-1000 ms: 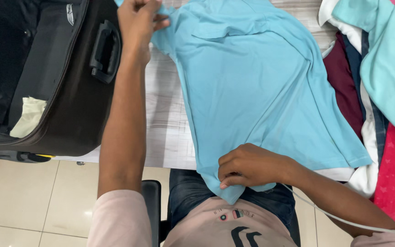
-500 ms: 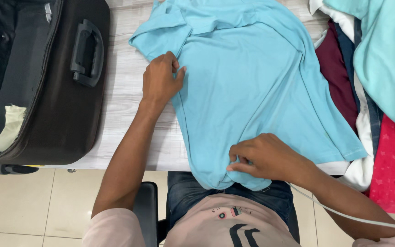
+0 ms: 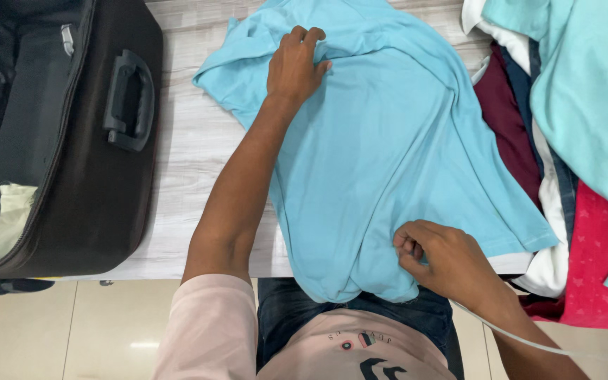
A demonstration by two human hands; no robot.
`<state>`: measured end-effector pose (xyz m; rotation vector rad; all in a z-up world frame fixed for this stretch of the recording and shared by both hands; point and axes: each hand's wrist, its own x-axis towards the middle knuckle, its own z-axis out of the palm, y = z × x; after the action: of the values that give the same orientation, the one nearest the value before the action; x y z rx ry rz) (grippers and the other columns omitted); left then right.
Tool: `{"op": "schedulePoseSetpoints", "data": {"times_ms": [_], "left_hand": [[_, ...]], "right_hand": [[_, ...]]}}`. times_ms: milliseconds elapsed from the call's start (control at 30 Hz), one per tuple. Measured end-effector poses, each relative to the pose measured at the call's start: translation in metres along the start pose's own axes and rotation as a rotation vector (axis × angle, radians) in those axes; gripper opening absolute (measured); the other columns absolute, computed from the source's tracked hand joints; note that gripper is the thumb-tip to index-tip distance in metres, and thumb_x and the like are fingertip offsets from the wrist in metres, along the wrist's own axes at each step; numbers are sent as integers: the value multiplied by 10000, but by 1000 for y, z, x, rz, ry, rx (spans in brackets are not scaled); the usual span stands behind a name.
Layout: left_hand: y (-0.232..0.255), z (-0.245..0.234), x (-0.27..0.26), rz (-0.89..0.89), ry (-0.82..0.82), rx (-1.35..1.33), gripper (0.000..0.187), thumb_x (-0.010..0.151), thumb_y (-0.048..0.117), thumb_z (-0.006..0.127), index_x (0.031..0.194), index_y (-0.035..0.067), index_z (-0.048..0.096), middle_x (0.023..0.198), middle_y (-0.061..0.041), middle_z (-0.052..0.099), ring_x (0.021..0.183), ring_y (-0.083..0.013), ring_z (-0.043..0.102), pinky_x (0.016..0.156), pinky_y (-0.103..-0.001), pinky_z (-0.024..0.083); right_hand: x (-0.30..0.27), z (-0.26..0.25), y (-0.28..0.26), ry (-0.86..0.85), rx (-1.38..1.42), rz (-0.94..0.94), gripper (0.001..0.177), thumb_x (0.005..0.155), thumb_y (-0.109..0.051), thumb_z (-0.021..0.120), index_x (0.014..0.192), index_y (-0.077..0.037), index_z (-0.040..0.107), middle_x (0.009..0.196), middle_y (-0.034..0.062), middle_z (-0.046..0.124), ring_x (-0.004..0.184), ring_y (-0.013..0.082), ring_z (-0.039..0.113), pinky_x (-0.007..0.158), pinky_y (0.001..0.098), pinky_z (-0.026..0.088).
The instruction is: The person folds a light green t-shirt, a light blue t-shirt, and a turquoise graphic t-shirt on a table. Each shirt is folded neatly and placed into an open suitcase. The person handles the shirts one at a time, smoothing and aligning them before folding.
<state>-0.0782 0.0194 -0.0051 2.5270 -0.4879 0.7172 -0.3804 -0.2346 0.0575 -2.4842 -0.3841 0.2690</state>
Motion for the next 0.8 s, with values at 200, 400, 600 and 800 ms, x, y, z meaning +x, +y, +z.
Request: {"op": "schedulePoseSetpoints", "data": {"times_ms": [200, 400, 600, 800], "left_hand": [[-28, 20, 17, 16, -130, 98, 186, 876, 148, 808, 1043, 155, 728, 1070, -71, 643, 1013, -286, 641, 791, -449, 551], [-72, 26, 29, -190, -30, -304, 137, 998, 217, 766, 1075, 121, 707, 1029, -60, 716, 977, -279, 687, 853, -435, 540], [-77, 10, 28, -323, 48, -135, 221, 933, -5, 635, 999, 175, 746, 1084, -104, 630, 952, -261, 679, 766, -419, 550], [-20, -10, 15, -61, 165, -32, 320, 794, 44, 750, 1061, 42, 574, 1034, -162, 634, 908, -356, 668, 667, -461, 525]], "right_hand": [[-4, -3, 2, -110, -12, 241, 287, 792, -360, 836, 914, -119, 741, 715, 5, 754, 619, 143, 716, 577, 308, 547], [1, -2, 1, -187, -26, 155, 300, 785, -386, 792, 934, -131, 737, 683, 11, 742, 583, 179, 688, 537, 357, 523], [-4, -13, 15, -362, 92, 84, 354, 757, -435, 812, 970, -153, 785, 665, 17, 763, 575, 173, 725, 548, 327, 535], [-13, -34, 39, 375, -145, 428, 403, 798, -393, 822, 984, -47, 734, 742, 66, 696, 552, 206, 648, 534, 367, 500]]}}
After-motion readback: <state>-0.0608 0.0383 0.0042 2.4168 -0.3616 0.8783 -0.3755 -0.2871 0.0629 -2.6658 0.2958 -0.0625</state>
